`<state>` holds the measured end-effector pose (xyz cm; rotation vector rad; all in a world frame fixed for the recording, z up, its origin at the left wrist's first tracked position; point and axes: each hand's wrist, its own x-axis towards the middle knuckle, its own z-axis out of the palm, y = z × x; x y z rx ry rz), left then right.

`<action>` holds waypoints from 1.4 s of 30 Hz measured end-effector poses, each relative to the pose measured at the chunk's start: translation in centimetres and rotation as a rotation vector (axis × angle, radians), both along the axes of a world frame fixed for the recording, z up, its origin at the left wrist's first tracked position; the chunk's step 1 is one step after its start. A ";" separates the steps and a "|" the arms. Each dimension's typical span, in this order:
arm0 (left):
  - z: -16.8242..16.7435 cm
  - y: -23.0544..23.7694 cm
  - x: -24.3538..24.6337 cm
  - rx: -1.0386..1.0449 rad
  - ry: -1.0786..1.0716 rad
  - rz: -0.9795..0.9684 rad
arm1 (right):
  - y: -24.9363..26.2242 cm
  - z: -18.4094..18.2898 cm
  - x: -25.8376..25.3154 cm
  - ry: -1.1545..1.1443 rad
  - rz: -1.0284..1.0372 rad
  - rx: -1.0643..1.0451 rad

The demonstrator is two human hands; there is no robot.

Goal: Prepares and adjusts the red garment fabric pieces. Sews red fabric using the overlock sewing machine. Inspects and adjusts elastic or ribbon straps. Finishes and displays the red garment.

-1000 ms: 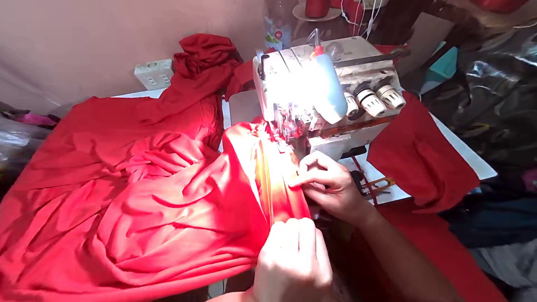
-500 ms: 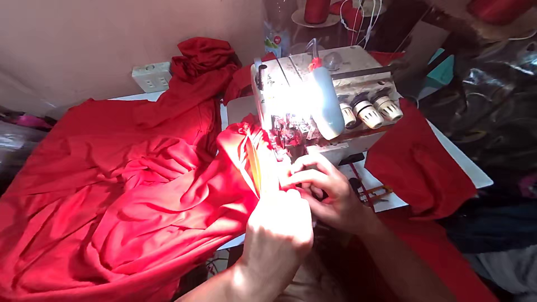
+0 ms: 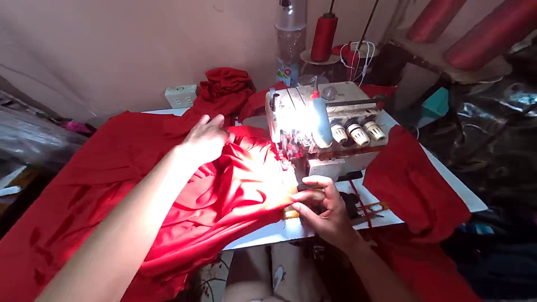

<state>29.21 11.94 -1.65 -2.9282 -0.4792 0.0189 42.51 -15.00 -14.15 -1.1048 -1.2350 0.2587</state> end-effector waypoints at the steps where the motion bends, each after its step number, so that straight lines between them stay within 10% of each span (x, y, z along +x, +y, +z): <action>1: 0.5 0.6 -0.2 -0.049 -0.033 0.028 | 0.3 0.1 0.1 0.018 -0.002 -0.001; 8: 9.9 1.7 -5.7 -0.319 -0.374 -0.064 | 3.4 1.4 1.9 0.097 -0.006 -0.075; 11: 13.3 -0.8 -8.5 -0.767 -0.411 -0.460 | 4.1 1.6 2.2 0.049 -0.026 -0.061; 14: 14.6 -4.5 -10.0 -0.664 -0.276 -0.557 | 4.4 1.5 1.5 -0.125 -0.204 0.055; 28: 13.1 -7.5 -10.1 -0.064 -0.405 -0.323 | 5.7 8.0 -2.8 -0.329 -0.290 0.020; 42: 11.6 -10.2 -7.3 -0.707 -0.354 -0.671 | 2.4 8.5 -0.5 -0.204 0.035 -0.125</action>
